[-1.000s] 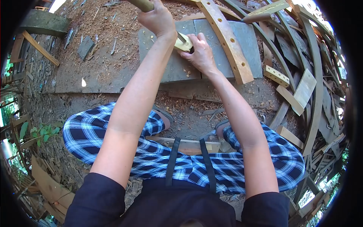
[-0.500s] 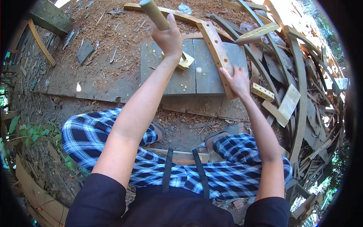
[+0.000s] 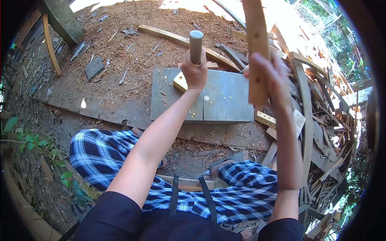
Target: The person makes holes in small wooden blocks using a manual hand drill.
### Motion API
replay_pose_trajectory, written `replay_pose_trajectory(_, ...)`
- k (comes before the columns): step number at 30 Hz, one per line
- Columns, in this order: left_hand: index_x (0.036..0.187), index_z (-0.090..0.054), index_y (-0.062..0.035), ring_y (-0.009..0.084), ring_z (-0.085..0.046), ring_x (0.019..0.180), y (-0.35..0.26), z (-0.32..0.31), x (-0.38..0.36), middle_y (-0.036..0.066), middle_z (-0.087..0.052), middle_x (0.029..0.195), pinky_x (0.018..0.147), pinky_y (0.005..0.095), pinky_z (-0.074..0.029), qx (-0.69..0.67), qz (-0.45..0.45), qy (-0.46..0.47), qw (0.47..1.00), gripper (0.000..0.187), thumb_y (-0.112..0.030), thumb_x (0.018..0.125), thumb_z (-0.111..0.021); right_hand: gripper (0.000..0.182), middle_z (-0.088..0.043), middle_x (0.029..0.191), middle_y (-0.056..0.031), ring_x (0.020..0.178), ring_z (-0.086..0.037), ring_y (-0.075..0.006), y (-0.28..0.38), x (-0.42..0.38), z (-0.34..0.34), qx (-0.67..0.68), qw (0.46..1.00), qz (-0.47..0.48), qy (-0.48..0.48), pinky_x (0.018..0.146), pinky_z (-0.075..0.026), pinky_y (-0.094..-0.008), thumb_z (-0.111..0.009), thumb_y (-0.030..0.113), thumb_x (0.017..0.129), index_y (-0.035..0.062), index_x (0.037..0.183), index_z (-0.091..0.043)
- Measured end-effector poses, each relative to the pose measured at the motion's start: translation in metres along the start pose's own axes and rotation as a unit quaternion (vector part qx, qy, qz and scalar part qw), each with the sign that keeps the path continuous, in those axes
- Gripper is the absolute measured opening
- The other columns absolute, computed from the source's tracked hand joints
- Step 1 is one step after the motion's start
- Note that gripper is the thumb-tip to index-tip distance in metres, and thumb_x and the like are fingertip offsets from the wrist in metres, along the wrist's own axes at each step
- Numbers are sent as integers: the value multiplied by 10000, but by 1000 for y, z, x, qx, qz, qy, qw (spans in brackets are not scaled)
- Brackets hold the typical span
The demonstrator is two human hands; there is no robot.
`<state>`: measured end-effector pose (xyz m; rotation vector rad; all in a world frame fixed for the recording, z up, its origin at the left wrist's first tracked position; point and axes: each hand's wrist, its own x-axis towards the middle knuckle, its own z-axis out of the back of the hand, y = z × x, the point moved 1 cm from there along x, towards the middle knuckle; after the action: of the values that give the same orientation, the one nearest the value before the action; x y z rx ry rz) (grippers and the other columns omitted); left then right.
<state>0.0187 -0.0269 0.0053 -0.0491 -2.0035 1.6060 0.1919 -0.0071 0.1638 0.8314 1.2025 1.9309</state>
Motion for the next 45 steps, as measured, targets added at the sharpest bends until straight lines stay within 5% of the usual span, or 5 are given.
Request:
replay_pose_trajectory(6, 874, -630, -29, 223, -662, 653, -4, -1, 1, 117, -648, 689, 639, 345, -501, -9, 18, 16, 1000, 179, -199, 894, -681, 438, -636, 787, -187, 702, -661, -324, 72, 3, -4, -159, 927, 330, -77, 655, -524, -413, -604, 244, 852, -5, 1187, -469)
replay_pose_trajectory(16, 686, -582, -32, 69, -514, 552, 1, -5, 2, -19, -543, 568, 520, 285, -405, -44, -8, -3, 999, 292, -193, 903, -692, 607, -601, 865, -122, 689, -613, -168, 125, -7, 22, 106, 952, 174, 226, 537, -503, -296, -537, 308, 874, -19, 1354, -361)
replay_pose_trajectory(34, 842, -645, 2, 155, -626, 632, 8, -1, 4, 65, -658, 692, 624, 309, -476, -28, -32, 67, 997, 198, -185, 898, -675, 821, -542, 1187, -365, 1022, -627, -309, 87, -43, -1, -312, 927, 208, -22, 778, -544, -398, -501, 359, 839, -97, 1463, -224)
replay_pose_trajectory(36, 840, -647, 3, 162, -634, 631, 8, 2, 3, 72, -662, 696, 623, 314, -479, 1, -73, 68, 995, 196, -181, 904, -667, 820, -534, 1268, -323, 1100, -603, -316, 94, 5, 19, -411, 787, -70, 454, 901, -498, -391, -491, 384, 845, -69, 1476, -229)
replay_pose_trajectory(45, 697, -549, -55, 82, -504, 454, 13, -5, 7, -15, -525, 553, 436, 268, -388, 19, -107, 86, 990, 270, -172, 904, -678, 798, -666, 1006, -291, 915, -671, -437, -89, -21, -4, -305, 952, 15, 0, 857, -532, -483, -556, 499, 833, 206, 1509, -249)
